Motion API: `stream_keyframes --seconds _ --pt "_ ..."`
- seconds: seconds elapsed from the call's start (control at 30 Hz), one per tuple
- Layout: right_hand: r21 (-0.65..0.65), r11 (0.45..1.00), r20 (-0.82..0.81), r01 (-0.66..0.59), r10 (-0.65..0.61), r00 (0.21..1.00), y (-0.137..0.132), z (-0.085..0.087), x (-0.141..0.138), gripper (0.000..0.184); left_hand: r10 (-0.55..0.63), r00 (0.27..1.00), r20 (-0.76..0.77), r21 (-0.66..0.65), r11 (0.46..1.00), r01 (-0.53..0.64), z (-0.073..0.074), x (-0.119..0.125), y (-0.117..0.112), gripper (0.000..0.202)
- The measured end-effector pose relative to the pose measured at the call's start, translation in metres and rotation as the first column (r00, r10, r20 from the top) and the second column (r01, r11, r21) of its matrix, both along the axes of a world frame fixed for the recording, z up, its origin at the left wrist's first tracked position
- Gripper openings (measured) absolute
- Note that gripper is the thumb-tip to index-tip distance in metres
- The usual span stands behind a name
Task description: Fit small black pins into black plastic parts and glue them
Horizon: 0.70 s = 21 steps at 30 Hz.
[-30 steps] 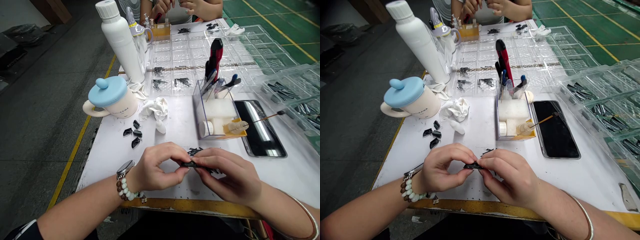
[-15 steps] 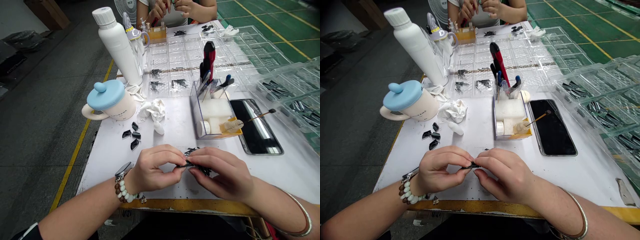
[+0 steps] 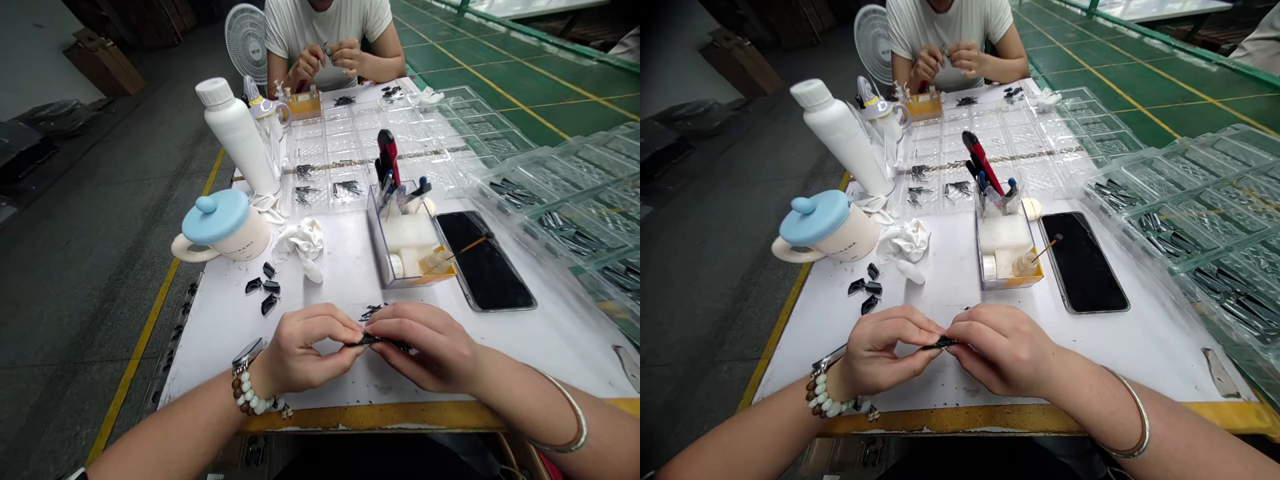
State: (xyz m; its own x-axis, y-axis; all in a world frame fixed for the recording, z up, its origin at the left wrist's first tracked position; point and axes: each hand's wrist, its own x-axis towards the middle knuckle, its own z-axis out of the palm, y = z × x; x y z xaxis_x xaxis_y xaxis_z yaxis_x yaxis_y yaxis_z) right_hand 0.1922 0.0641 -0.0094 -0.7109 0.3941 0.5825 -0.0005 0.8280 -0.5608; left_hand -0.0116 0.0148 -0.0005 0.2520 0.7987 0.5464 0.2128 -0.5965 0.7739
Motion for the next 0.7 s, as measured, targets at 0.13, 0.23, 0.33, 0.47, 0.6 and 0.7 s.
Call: stream_keyframes --seconds 0.13,0.23,0.33,0.47,0.6,0.7 --pt "0.043 0.999 -0.021 0.028 -0.027 0.999 0.001 0.0 0.0 0.019 0.008 1.0 0.005 0.009 1.0 -0.008 -0.001 0.0 0.001 0.017" --pt "0.079 0.996 -0.035 0.047 -0.044 0.998 0.002 0.0 -0.001 0.018 0.021 1.0 0.0 0.019 1.0 -0.021 -0.001 0.001 0.001 0.015" --pt "0.111 0.993 -0.04 0.046 -0.042 0.998 0.002 -0.001 -0.003 0.016 0.051 0.999 -0.012 0.046 0.998 -0.05 -0.001 0.002 -0.001 0.009" --pt "0.18 0.982 -0.03 0.062 -0.057 0.998 0.004 -0.002 -0.007 0.012 0.096 0.994 -0.046 0.08 0.993 -0.092 -0.001 0.003 -0.003 0.006" --pt "0.3 0.943 0.054 0.146 -0.17 0.984 -0.002 0.006 -0.009 0.011 0.094 0.994 -0.056 0.096 0.991 -0.089 0.0 0.003 -0.006 0.008" --pt "0.392 0.887 0.163 0.244 -0.328 0.93 -0.012 0.018 -0.006 0.008 0.06 0.998 -0.03 0.099 0.993 -0.057 -0.004 0.001 -0.004 0.016"
